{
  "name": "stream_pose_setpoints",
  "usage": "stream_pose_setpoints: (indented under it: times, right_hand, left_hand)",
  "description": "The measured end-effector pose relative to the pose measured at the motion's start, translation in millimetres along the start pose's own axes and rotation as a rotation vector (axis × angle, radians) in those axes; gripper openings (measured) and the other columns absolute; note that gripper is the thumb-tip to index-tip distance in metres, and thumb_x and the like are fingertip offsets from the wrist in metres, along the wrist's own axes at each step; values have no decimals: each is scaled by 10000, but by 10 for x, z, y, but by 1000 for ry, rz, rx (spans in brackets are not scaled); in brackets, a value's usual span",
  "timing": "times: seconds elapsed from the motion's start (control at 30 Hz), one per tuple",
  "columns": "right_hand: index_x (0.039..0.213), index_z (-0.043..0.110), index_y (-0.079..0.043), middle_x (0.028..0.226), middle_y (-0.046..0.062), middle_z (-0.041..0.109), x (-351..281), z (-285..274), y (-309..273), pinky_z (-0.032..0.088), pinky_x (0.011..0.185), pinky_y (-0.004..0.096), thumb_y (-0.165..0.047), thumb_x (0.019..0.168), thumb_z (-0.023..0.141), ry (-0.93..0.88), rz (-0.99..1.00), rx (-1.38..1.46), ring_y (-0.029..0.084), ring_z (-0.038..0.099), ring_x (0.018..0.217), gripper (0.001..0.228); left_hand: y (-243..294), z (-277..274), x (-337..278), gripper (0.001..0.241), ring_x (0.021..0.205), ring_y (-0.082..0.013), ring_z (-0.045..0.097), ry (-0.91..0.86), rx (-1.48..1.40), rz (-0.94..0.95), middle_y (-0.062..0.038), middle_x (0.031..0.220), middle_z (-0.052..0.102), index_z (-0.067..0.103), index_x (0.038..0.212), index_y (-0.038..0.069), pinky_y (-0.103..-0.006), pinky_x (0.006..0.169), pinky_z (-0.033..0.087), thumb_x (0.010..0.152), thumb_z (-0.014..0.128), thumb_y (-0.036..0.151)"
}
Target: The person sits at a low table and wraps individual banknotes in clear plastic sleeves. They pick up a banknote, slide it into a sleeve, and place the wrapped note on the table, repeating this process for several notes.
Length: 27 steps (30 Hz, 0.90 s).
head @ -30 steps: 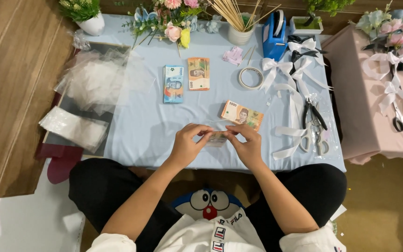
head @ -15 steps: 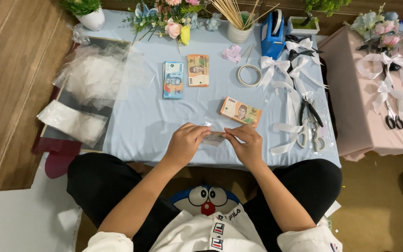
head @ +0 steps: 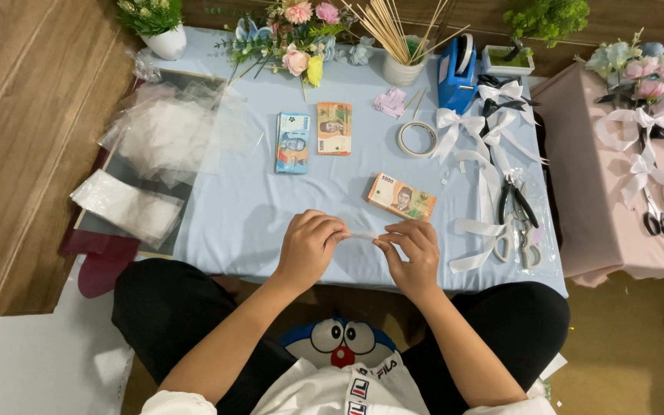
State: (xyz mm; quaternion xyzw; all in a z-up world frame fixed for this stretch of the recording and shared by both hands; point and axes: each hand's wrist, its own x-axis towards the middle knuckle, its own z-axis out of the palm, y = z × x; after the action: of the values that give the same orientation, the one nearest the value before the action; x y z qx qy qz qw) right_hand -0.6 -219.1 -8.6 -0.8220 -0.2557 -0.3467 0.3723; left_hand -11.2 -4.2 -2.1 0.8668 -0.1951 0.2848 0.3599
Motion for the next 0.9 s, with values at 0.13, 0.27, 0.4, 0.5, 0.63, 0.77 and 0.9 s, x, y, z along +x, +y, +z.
stream_pose_setpoints:
  times: [0.13,0.27,0.4,0.5,0.63,0.77,0.9]
  right_hand:
    - [778,743,-87,721,-9,732,-181,19,164,534,709,349,-68,790,867,-62,62,24,226,680,729,126]
    - [821,782,-113,688,9,714,-140,1,120,521,640,309,-139,783,884,-155,261,96,199,604,636,112]
    - [941,781,-101,731,76,746,-194,98,120,508,674,317,-140,805,868,-313,611,329,184,605,671,166]
    - [941,769,-81,705,76,759,-261,177,156,465,649,300,-143,827,848,-372,739,387,151,551,640,152]
    - [855,777,-93,597,22,703,-318,263,276,422,590,252,-159,857,840,-349,811,390,108,474,571,91]
    - [906,755,-79,603,10,658,-265,234,358,407,614,253,-135,907,801,-245,861,472,94,462,604,73]
    - [903,754,-64,602,18,653,-263,304,351,403,607,244,-137,923,797,-221,875,471,86,469,594,86]
  left_hand:
    - [-28,16,-23,101,777,-138,662,-55,-43,-68,71,708,682,717,850,190,-278,710,478,922,755,250]
    - [-111,59,-26,124,748,-143,648,-53,14,-29,67,673,662,698,851,204,-291,694,463,932,734,290]
    - [-204,52,-54,94,678,-176,636,-181,-104,-204,28,662,711,730,840,200,-296,686,472,894,767,267]
    - [-297,54,-60,86,651,-192,622,-218,-149,-290,5,679,736,745,856,199,-304,674,482,874,780,276]
    - [-435,167,-111,117,612,-201,570,-188,-273,-456,-28,742,767,737,898,181,-315,632,482,862,798,275]
    - [-622,207,-165,134,713,-75,611,-195,-397,-752,28,848,791,750,1011,244,-225,686,472,935,752,354]
    - [-449,279,-187,308,884,-136,673,-302,-581,-780,-56,961,797,757,1129,154,-287,784,534,888,790,343]
